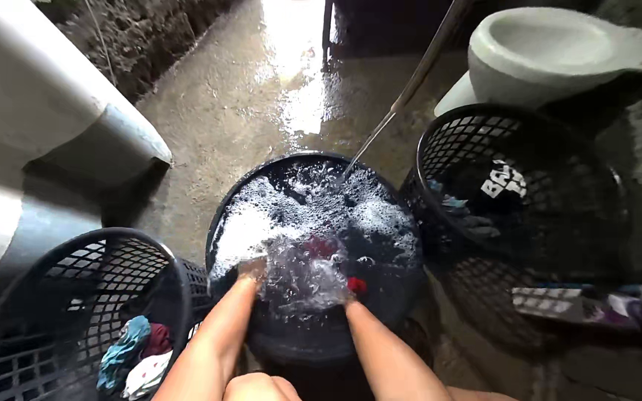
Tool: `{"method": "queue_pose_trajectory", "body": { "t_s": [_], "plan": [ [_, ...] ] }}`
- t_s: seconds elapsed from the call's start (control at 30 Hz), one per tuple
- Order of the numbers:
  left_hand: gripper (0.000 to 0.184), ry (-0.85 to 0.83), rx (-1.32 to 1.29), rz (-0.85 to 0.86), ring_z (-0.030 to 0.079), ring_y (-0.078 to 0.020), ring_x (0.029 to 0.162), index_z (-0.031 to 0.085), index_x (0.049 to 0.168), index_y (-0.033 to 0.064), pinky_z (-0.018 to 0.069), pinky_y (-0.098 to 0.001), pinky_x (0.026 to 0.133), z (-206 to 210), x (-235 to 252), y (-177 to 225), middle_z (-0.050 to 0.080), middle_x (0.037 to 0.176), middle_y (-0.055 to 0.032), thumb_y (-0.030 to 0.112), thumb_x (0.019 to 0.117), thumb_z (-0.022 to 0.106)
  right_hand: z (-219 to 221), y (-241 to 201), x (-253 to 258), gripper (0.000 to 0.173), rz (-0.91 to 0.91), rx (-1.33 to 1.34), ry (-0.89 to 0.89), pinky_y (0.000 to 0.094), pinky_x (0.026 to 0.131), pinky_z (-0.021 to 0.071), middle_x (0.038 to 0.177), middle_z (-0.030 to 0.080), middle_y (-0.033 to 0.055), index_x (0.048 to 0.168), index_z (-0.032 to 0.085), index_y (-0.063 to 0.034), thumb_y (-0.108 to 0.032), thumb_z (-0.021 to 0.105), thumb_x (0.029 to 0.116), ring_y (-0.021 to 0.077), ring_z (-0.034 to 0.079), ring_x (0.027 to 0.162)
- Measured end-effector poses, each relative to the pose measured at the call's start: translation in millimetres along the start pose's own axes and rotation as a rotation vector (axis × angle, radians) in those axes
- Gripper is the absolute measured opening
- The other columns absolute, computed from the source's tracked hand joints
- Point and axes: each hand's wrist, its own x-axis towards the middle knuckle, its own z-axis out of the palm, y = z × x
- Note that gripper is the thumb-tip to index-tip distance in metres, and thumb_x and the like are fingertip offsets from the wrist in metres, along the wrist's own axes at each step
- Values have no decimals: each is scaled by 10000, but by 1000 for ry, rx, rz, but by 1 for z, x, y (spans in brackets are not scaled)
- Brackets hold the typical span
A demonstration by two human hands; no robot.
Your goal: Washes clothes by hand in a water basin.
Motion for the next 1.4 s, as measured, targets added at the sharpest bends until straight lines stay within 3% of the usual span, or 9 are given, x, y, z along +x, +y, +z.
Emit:
{"method": "queue_pose_trajectory", "body": {
  "t_s": [0.2,0.33,0.47,0.67,0.8,1.0,1.13,1.3,1.4],
  "plan": [
    [495,203,78,73,544,-480,1310,598,1394,59,403,-704,1053,-19,3,19,607,1363,-277,388,1032,520,-32,-59,-41,456,16,-319,143,594,1156,376,1478,541,246,1425,574,-3,-271,519,1061,411,484,1404],
    [451,323,-307,625,480,-370,1397,610,1378,-4,329,-550,1196,9,11,19,554,1453,-220,306,1072,495,-75,-94,-54,350,-333,172,117,513,1065,473,1244,669,233,1271,658,15,-239,494,1094,322,630,1193],
    [557,87,-695,626,506,-291,1386,507,1473,15,379,-499,1173,6,-10,27,539,1480,-199,352,1138,216,-101,-117,-129,271,-731,525,121,340,740,556,890,631,59,1044,614,-41,-233,436,1113,124,622,800],
    [384,-128,-1077,563,662,-102,828,628,1255,93,581,-332,762,-12,-37,32,699,956,-31,310,1116,344,-123,-122,-181,89,-1120,748,268,205,661,541,827,608,-52,970,581,-187,-242,604,1037,22,588,709],
    [365,159,-955,610,636,-129,691,693,1001,56,566,-366,657,-39,-37,20,680,816,-50,354,1086,501,-132,-100,-153,221,-855,673,580,260,585,534,854,626,4,1029,583,-135,-46,727,886,76,598,681],
    [317,404,-931,524,668,-191,860,613,1291,11,564,-420,814,-51,-20,1,701,1009,-132,215,1051,577,-124,-68,-73,767,-291,158,630,686,991,472,1395,511,344,1494,490,-115,-47,821,806,530,546,1234],
    [442,123,-523,405,656,-338,1150,599,1326,11,506,-552,1027,-20,-6,3,672,1234,-211,277,985,692,-81,-69,-34,971,-150,-87,226,648,1120,393,1636,200,322,1571,432,-262,-293,932,739,528,355,1432],
    [684,13,-84,218,542,-439,1325,377,1542,24,435,-627,1085,19,2,8,519,1450,-287,251,961,659,-44,-50,-19,646,24,-212,29,595,1155,370,1488,508,281,1494,470,21,-336,656,989,411,475,1408],
    [647,-1,73,116,505,-451,1362,420,1531,36,436,-649,1073,21,-7,2,448,1531,-268,284,977,645,-27,-30,-4,618,2,-198,82,607,1233,234,1605,351,298,1550,406,15,-329,561,1061,457,293,1514]
  ]
}}
